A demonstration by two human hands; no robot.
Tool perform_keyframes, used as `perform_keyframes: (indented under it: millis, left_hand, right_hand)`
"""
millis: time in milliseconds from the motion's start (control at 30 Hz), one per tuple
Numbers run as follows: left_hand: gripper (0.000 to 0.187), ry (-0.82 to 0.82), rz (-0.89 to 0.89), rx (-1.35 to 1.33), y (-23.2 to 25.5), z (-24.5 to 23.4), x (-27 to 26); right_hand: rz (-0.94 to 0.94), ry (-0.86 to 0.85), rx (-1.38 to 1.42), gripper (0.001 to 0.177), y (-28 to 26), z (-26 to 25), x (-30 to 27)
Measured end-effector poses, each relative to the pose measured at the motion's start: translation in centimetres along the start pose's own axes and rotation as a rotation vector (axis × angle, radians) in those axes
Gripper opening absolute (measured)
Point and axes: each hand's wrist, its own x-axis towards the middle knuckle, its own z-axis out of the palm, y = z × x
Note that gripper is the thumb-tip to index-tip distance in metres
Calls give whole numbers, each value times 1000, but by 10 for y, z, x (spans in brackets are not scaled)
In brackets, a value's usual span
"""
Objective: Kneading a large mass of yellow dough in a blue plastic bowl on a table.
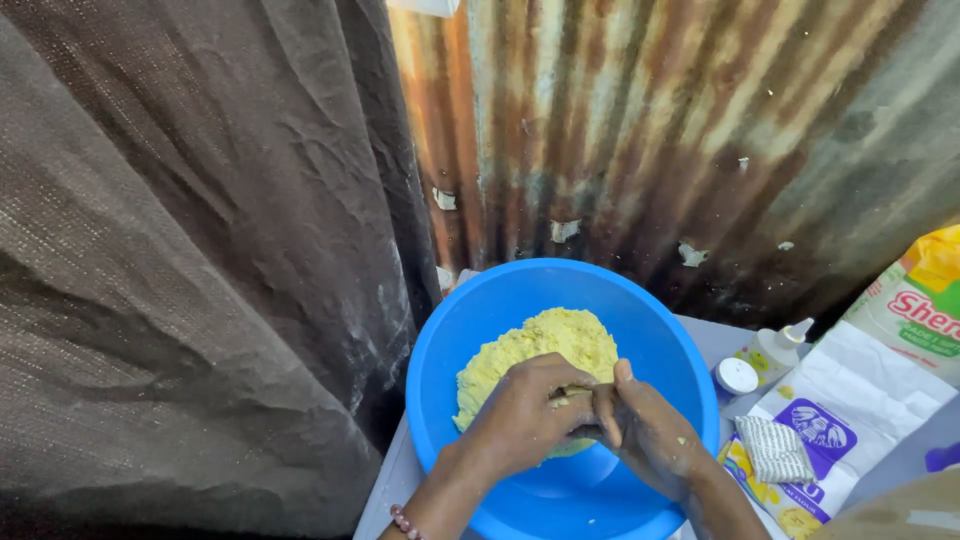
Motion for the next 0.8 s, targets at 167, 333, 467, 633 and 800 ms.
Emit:
perform_keyframes:
  millis: [167, 333, 467, 633, 800]
  left_hand:
    - [23, 227, 184, -25, -19, 12, 5]
    - [17, 374, 99, -21, -21, 0, -2]
    - [34, 339, 160, 116, -29, 2, -7]
    - [22, 364, 131, 163, -37, 15, -2]
    - [12, 488, 197, 145, -32, 16, -1]
  right_hand:
    - [1, -43, 88, 79, -3, -2, -2]
    - [46, 24, 119, 69, -18, 7, -4]
    - [148, 106, 46, 100, -33, 21, -4]
    - [155, 173, 44, 96, -32, 27, -6]
    - [143, 211, 40, 93, -34, 30, -10]
